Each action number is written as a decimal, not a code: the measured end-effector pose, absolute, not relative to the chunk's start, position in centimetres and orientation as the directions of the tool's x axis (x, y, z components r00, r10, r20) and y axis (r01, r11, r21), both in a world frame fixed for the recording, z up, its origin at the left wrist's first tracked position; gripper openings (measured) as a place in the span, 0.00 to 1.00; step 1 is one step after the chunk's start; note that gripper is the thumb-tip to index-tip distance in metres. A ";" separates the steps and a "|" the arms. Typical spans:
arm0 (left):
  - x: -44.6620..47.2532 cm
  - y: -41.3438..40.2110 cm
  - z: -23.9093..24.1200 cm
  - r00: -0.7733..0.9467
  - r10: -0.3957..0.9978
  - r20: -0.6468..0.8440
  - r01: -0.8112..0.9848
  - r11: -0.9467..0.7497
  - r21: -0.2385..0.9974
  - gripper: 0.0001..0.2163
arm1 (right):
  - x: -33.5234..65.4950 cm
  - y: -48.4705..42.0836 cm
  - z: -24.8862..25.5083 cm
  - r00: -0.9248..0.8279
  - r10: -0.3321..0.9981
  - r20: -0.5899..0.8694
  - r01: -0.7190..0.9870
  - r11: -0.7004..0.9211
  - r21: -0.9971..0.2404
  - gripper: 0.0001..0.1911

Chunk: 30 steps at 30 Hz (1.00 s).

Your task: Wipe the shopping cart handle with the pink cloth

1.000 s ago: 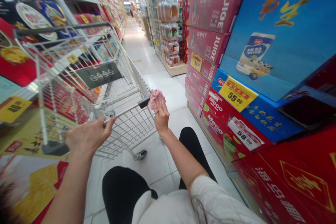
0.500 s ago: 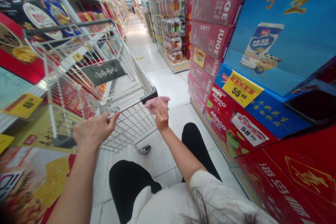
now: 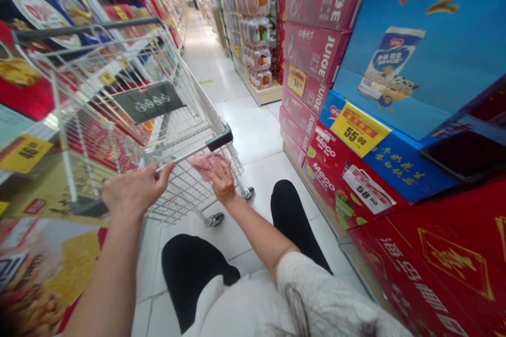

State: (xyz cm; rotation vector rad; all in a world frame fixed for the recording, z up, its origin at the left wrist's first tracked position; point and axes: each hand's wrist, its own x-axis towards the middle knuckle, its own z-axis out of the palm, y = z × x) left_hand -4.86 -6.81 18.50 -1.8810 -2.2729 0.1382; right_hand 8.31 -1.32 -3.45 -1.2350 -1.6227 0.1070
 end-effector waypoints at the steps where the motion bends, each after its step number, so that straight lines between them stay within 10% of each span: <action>1: -4.8 -6.8 18.5 -0.179 0.981 0.080 0.961 0.192 -0.199 0.38 | 9.8 -0.7 -3.4 0.120 0.758 0.641 0.655 0.425 -0.625 0.22; 10: -4.7 -6.6 18.2 -0.177 0.979 0.104 0.958 0.196 -0.211 0.40 | 8.9 -0.7 -2.7 0.465 0.790 0.400 0.643 0.009 -0.766 0.39; 20: -5.4 -7.0 18.3 -0.209 0.975 0.081 0.960 0.220 -0.174 0.40 | 9.8 -1.9 -5.2 0.155 0.842 0.517 0.645 0.310 -0.698 0.25; 25: -4.9 -6.9 18.3 -0.204 0.976 0.082 0.964 0.215 -0.159 0.41 | 14.4 0.2 -4.2 0.430 0.817 0.383 0.663 0.002 -0.749 0.29; 30: -4.3 -6.5 17.9 -0.242 0.965 0.101 0.968 0.247 -0.042 0.41 | 10.9 -0.1 -4.3 0.598 0.656 0.461 0.441 0.210 -0.872 0.34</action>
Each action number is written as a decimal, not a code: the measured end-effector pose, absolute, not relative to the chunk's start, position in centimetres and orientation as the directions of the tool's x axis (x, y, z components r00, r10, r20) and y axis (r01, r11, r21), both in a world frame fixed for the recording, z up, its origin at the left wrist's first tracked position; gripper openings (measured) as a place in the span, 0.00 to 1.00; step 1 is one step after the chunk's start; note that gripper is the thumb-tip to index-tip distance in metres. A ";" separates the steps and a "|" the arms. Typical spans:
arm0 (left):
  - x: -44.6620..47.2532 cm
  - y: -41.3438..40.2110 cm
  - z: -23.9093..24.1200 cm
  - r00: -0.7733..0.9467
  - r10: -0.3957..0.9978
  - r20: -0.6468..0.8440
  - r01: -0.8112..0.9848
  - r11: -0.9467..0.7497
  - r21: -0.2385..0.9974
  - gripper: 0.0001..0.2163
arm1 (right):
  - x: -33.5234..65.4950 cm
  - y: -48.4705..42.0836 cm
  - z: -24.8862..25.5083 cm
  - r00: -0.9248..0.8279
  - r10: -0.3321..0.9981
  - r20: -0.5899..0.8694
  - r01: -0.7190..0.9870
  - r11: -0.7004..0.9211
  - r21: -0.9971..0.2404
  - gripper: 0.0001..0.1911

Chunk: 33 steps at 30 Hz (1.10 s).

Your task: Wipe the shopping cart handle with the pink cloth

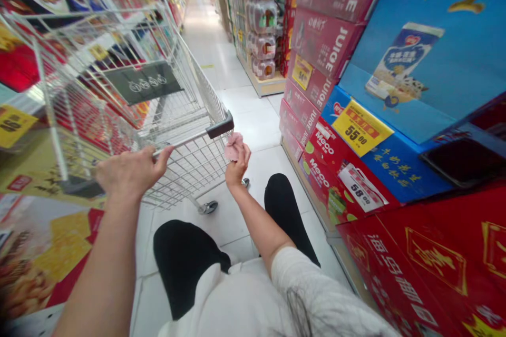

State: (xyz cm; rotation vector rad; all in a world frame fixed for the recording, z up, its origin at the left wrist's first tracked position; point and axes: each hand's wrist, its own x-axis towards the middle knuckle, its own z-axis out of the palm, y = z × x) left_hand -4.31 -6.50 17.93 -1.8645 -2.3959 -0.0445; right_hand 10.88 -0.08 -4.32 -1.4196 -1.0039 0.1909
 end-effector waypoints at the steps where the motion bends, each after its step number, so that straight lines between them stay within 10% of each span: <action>1: -4.3 -6.4 17.8 -0.245 0.964 0.106 0.967 0.251 -0.039 0.41 | 9.5 -0.5 -4.6 0.601 0.650 0.465 0.411 0.248 -0.877 0.32; 10: -4.4 -6.5 17.9 -0.240 0.966 0.100 0.965 0.248 -0.087 0.41 | 9.4 -1.2 -6.0 0.519 0.740 0.428 0.315 0.300 -0.900 0.09; 33: -3.9 -6.1 17.8 -0.225 0.967 0.115 0.969 0.235 -0.079 0.43 | 12.2 0.2 -7.3 0.638 0.748 0.186 0.231 0.045 -0.972 0.04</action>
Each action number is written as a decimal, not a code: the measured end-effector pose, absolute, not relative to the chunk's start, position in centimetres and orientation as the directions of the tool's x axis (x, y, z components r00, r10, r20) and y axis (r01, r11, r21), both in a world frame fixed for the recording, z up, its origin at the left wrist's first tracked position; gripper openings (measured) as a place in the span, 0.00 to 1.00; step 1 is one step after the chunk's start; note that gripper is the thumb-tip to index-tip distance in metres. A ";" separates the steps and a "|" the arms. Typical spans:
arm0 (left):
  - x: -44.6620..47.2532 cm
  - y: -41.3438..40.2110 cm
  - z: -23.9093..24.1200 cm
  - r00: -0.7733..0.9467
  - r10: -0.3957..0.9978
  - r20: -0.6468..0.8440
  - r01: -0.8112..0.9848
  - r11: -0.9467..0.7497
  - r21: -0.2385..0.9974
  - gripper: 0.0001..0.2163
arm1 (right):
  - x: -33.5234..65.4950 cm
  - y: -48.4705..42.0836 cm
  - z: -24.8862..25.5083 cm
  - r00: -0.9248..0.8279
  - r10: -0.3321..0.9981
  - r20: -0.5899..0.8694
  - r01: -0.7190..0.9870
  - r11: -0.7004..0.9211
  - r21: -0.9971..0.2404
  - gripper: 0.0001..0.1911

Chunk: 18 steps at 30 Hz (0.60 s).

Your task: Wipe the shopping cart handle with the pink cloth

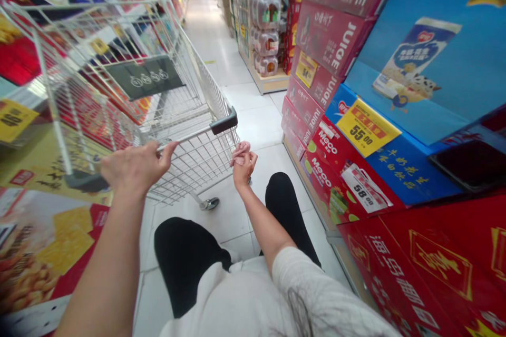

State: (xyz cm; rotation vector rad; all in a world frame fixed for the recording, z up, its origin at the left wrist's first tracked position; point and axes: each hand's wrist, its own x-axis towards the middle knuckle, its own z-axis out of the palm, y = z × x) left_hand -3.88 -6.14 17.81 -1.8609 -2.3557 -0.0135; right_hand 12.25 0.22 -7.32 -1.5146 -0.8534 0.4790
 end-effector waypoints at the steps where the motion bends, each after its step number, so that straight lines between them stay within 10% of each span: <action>1: -3.9 -6.1 17.8 -0.219 0.968 0.123 0.969 0.230 -0.086 0.43 | 11.4 0.0 -7.5 0.648 0.741 0.178 0.224 0.038 -0.974 0.06; 18: -3.8 -6.1 17.7 -0.247 0.963 0.112 0.967 0.252 -0.032 0.42 | 9.8 -1.1 -10.3 0.660 0.748 0.072 0.128 -0.017 -0.992 0.06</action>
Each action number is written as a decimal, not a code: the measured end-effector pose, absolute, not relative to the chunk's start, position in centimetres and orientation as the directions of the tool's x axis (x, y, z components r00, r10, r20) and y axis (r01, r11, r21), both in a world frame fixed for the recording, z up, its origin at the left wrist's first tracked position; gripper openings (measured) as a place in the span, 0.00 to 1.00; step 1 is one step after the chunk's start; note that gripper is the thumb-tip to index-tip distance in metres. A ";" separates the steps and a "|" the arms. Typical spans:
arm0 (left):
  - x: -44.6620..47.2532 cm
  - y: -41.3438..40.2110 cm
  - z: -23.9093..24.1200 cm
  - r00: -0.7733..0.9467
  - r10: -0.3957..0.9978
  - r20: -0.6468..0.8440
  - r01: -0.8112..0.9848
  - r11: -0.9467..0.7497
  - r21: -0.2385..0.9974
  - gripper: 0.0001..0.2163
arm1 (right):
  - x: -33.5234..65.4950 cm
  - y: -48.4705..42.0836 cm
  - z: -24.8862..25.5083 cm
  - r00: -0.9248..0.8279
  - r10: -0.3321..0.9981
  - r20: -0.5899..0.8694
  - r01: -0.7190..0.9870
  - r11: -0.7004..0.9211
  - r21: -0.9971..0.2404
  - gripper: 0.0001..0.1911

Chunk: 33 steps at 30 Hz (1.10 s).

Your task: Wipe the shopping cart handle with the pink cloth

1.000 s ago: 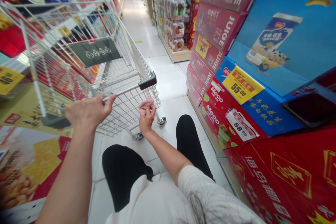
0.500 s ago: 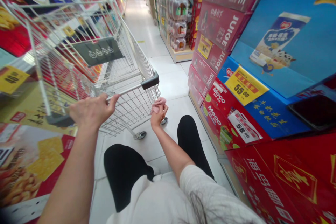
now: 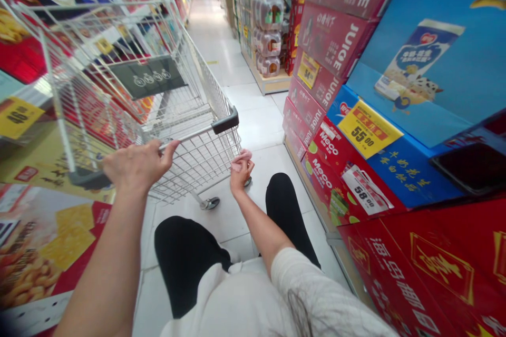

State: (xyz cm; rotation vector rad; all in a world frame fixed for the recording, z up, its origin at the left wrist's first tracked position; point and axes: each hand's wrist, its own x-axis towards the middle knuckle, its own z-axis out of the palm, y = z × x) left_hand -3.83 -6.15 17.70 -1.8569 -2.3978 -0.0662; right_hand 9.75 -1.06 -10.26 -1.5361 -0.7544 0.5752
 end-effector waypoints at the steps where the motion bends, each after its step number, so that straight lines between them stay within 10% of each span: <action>1: -3.8 -6.1 17.7 -0.249 0.962 0.114 0.967 0.253 -0.026 0.43 | 8.5 -1.8 -10.3 0.630 0.772 0.082 0.133 -0.002 -0.991 0.07; 9: -3.9 -6.1 17.7 -0.223 0.968 0.112 0.970 0.233 -0.077 0.43 | 7.2 -3.9 -10.4 0.584 0.802 0.122 0.123 0.062 -0.991 0.07; 15: -3.7 -5.6 17.4 -0.230 0.970 0.078 0.971 0.235 -0.052 0.42 | 7.8 -1.2 -9.3 0.691 0.713 0.119 0.093 0.075 -0.993 0.29; 22: -2.2 -4.7 17.2 -0.202 0.974 0.105 0.974 0.211 -0.086 0.43 | 2.5 -6.2 -9.5 0.409 0.854 0.322 0.157 0.282 -0.947 0.23; 33: -0.8 -4.2 17.6 -0.200 0.975 0.094 0.977 0.206 -0.059 0.43 | 8.4 1.4 -4.4 0.637 0.697 0.330 0.239 0.228 -0.944 0.36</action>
